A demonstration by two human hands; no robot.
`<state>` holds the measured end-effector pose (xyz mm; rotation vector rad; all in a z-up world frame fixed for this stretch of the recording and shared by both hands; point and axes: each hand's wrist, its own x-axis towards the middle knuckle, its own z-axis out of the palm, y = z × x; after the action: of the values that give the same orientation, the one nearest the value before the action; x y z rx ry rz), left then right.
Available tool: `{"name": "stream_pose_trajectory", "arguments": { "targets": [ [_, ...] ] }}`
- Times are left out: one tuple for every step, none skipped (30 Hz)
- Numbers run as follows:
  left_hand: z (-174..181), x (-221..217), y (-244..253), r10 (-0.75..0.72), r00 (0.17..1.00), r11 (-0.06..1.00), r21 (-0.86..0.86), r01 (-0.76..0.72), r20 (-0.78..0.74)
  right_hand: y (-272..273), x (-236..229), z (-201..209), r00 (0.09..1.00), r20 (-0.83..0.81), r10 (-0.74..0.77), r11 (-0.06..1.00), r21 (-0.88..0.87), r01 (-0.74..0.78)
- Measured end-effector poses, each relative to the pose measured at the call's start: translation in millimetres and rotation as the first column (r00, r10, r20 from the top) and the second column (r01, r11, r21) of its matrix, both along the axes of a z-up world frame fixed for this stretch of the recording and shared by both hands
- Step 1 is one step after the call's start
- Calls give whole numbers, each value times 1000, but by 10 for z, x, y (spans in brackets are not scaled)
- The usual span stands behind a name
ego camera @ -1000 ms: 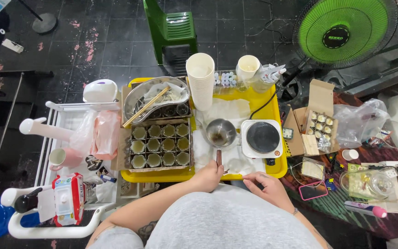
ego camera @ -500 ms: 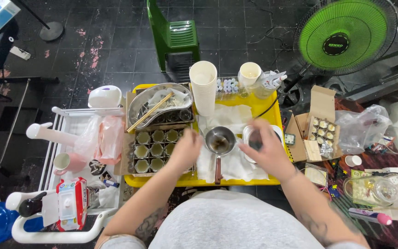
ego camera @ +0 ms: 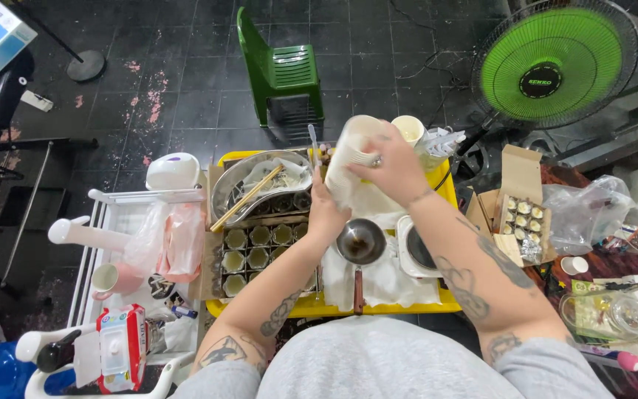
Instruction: The person sits at a candle-making workbench and repeatedly wipes the inside and outside of a white plastic pouring cup with tissue, setting the cup down and picking it back up to wipe more. They then use chopsticks to lift finished wicks out of a mold tray on the bench.
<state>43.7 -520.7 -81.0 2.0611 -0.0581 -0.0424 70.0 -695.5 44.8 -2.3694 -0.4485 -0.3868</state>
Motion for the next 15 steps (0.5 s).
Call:
{"name": "stream_pose_trajectory", "arguments": {
  "targets": [
    [-111,69,14,-4,1000,1000,0,4,0,-105,-54,-9,1000,0,-4,1000,0,4],
    [-222,118,11,-44,998,997,61,42,32,-227,-128,-20,995,-87,-57,998,34,60],
    [-337,165,6,-87,994,989,123,79,62,-351,-204,-33,979,-174,-106,991,64,118],
    [-343,232,11,-95,994,989,120,87,58,-461,-259,-121,978,-178,-114,990,61,126],
    [-351,297,18,-143,989,970,203,131,47,-568,-319,-209,965,-223,-138,976,134,170],
    [-349,360,7,-189,982,944,280,172,32,-689,-377,-278,951,-268,-156,956,201,214],
    [-349,383,-18,-194,981,945,274,178,29,-764,-421,-348,949,-271,-163,956,194,220],
    [-347,423,-26,-241,970,917,336,216,33,-826,-455,-424,933,-319,-166,915,303,267],
    [-344,459,-38,-287,957,883,396,251,34,-892,-492,-499,916,-366,-164,859,404,315],
    [-317,509,-49,-296,954,881,397,258,36,-927,-508,-549,915,-364,-172,856,405,322],
    [-291,559,-64,-337,939,849,453,273,66,-966,-524,-601,889,-442,-115,742,558,373],
    [-278,591,-88,-380,921,813,506,287,90,-1010,-559,-660,861,-507,-44,596,678,429],
    [-290,598,-120,-390,917,810,505,296,88,-1043,-589,-682,860,-508,-53,592,677,437],
    [-296,614,-160,-404,911,794,528,303,84,-1086,-596,-687,871,-489,-43,582,696,420],
    [-300,629,-196,-417,905,776,550,309,80,-1125,-603,-690,882,-470,-33,573,714,402]
  ]
}}
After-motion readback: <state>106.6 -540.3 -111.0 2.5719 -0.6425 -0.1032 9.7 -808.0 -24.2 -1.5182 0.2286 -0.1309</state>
